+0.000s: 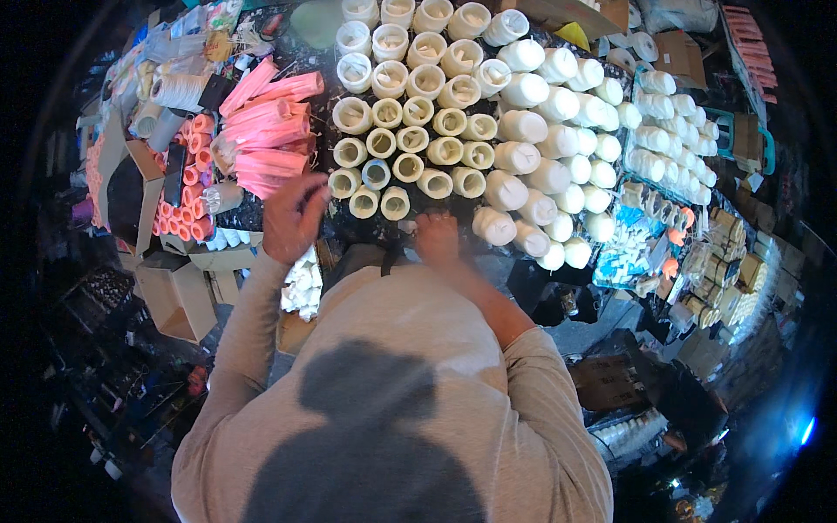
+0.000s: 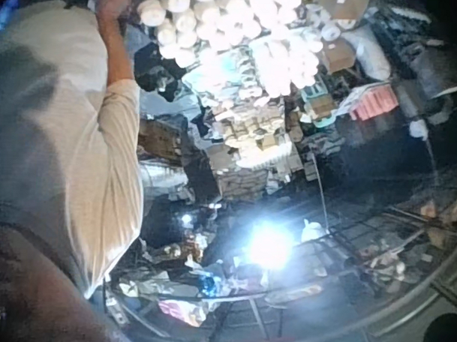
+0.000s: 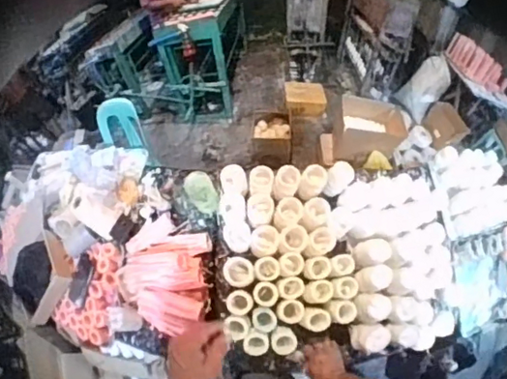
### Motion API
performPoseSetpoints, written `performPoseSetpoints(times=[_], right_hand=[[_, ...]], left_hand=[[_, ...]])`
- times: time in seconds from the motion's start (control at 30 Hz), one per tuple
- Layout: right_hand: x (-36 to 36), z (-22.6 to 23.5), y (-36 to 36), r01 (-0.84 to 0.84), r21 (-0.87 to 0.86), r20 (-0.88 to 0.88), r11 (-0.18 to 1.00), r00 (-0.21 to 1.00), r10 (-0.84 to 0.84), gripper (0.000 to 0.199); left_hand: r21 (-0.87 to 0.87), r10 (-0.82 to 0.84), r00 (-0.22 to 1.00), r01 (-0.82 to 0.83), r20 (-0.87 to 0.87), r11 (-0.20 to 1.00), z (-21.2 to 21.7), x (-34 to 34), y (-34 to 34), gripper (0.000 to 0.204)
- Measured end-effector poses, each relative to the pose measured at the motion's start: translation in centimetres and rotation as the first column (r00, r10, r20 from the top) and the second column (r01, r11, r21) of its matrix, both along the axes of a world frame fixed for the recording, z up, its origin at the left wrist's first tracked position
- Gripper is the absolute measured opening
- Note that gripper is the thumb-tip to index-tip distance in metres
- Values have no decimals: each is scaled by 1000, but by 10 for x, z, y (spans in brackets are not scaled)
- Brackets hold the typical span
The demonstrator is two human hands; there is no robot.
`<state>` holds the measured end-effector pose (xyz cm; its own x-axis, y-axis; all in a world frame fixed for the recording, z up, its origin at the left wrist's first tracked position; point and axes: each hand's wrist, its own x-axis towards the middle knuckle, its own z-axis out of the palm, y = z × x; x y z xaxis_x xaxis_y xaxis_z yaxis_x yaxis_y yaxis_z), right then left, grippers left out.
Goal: The person repeatedly picks up white cylindrical candle bodies and small wick pieces, inserts the wicks into the candle bodies, and places the assembled units into a tray. The person works continuously at a table filled with candle parts and finished items.
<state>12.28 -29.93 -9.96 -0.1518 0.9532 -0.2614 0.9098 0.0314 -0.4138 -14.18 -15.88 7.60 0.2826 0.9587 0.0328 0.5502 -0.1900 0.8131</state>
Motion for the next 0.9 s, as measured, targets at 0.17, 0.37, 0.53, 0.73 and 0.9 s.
performPoseSetpoints(times=[0.17,0.37,0.53,0.73,0.9], right_hand=[[1,30,7,157,-13,-130,988,979,-157,17],[26,128,7,166,-172,-473,971,851,-229,23],[25,188,27,91,-321,-564,943,781,-267,30],[12,218,40,173,-524,-556,834,673,-489,31],[10,222,42,220,-368,-653,904,631,-419,30]], left_hand=[[-138,-168,981,181,99,974,-6,23,-66,20],[-212,-137,977,171,165,962,-12,55,-82,28],[-620,-24,930,264,367,739,-5,66,-70,29],[-720,47,881,353,471,598,3,62,-61,25],[-728,201,771,433,605,532,5,65,-60,27]])
